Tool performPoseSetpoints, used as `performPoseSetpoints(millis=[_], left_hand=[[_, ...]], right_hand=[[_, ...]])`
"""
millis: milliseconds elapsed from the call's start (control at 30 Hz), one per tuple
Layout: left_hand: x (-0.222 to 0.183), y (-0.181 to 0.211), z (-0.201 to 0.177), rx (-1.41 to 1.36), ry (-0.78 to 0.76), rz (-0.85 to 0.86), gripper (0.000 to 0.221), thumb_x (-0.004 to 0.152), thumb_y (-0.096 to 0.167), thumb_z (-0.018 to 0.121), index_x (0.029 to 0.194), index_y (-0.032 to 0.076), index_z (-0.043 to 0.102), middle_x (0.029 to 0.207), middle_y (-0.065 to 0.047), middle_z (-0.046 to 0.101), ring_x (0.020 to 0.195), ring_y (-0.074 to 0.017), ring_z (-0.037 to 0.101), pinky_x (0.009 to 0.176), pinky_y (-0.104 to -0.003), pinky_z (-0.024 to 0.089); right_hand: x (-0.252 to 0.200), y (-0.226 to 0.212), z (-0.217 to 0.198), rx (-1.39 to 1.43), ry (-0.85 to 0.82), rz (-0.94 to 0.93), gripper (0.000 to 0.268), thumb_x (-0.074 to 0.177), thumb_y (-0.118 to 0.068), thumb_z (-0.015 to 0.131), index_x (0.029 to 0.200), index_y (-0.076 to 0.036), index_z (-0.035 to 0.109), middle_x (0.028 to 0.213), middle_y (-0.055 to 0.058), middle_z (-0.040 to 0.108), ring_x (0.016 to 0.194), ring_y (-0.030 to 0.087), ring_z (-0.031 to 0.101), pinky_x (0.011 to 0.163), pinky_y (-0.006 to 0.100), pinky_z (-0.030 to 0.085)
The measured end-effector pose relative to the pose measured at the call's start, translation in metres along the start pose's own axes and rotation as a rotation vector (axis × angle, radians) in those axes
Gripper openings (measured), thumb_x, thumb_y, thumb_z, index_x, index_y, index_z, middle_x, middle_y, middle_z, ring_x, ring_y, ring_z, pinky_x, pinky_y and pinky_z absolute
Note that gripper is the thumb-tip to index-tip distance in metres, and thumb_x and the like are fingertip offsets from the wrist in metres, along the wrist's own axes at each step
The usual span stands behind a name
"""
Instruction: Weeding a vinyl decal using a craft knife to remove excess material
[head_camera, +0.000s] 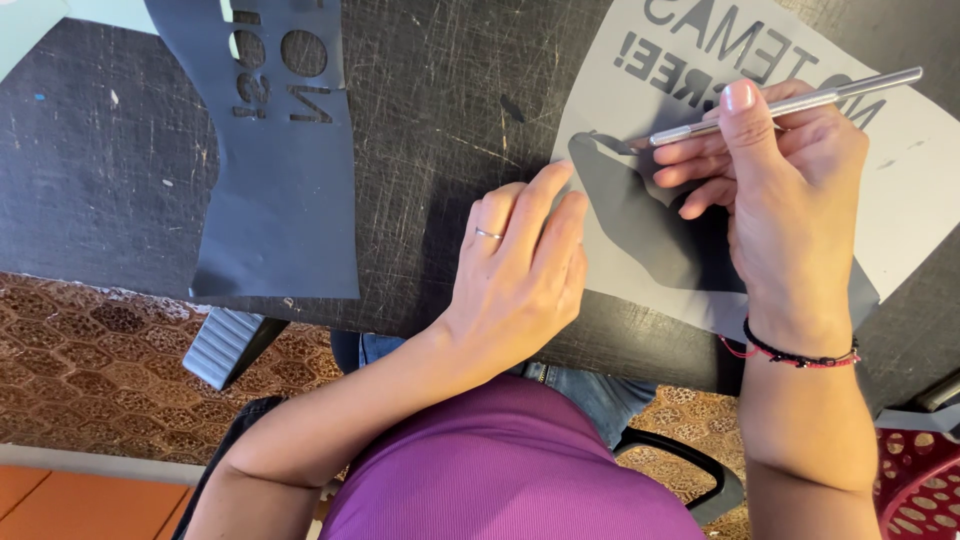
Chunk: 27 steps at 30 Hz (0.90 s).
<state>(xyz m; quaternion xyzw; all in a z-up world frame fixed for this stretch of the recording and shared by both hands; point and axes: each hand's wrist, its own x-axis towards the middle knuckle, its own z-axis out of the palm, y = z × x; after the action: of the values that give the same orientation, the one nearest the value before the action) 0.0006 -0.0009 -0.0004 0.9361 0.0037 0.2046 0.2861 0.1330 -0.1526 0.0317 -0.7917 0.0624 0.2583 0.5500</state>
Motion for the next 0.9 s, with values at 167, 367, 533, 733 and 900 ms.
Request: performPoseSetpoints(millis=[167, 367, 533, 733, 900], left_hand=[[0.0003, 0.0005, 0.0004, -0.019, -0.009, -0.017, 0.015, 0.101, 0.000, 0.059, 0.113, -0.004, 0.066, 0.128, -0.022, 0.061, 0.095, -0.0310, 0.058, 0.083, -0.041, 0.051], [-0.0010, 0.0002, 0.0018, -0.019, 0.017, -0.018, 0.013, 0.100, -0.001, 0.061, 0.112, -0.003, 0.067, 0.127, -0.020, 0.062, 0.094, -0.0309, 0.057, 0.080, -0.042, 0.050], [-0.0001, -0.0005, -0.0003, -0.048, 0.023, -0.005, 0.011, 0.101, -0.002, 0.057, 0.107, -0.003, 0.066, 0.123, -0.021, 0.063, 0.091, -0.0316, 0.055, 0.080, -0.041, 0.048], [-0.0017, 0.0014, 0.0028, 0.215, -0.151, 0.057, 0.028, 0.110, 0.016, 0.064, 0.137, 0.012, 0.071, 0.162, -0.001, 0.046, 0.097, -0.0208, 0.048, 0.082, -0.032, 0.049], [0.0011, 0.0039, 0.0086, 0.314, -0.143, 0.085, 0.028, 0.104, 0.019, 0.067, 0.132, 0.018, 0.064, 0.156, 0.005, 0.054, 0.096, -0.0191, 0.048, 0.079, -0.033, 0.044]], right_hand=[[0.0025, 0.0023, -0.0026, 0.004, 0.001, 0.008, 0.031, 0.115, -0.035, 0.055, 0.102, -0.007, 0.053, 0.092, 0.019, 0.076, 0.069, 0.020, 0.077, 0.046, 0.020, 0.052], [0.0053, 0.0043, -0.0041, -0.051, 0.013, 0.016, 0.033, 0.116, -0.035, 0.055, 0.101, -0.006, 0.055, 0.090, 0.018, 0.076, 0.067, 0.019, 0.076, 0.044, 0.019, 0.051], [0.0093, 0.0074, -0.0075, -0.037, -0.004, 0.032, 0.035, 0.117, -0.037, 0.056, 0.100, -0.006, 0.057, 0.091, 0.016, 0.075, 0.066, 0.016, 0.074, 0.042, 0.018, 0.047], [0.0073, 0.0017, -0.0061, -0.051, -0.019, 0.030, 0.039, 0.115, -0.039, 0.060, 0.097, -0.005, 0.058, 0.092, 0.017, 0.075, 0.065, 0.015, 0.072, 0.040, 0.017, 0.042], [0.0078, 0.0008, -0.0069, -0.065, -0.032, 0.028, 0.042, 0.115, -0.039, 0.060, 0.093, -0.004, 0.058, 0.093, 0.017, 0.076, 0.064, 0.015, 0.071, 0.040, 0.017, 0.041]])
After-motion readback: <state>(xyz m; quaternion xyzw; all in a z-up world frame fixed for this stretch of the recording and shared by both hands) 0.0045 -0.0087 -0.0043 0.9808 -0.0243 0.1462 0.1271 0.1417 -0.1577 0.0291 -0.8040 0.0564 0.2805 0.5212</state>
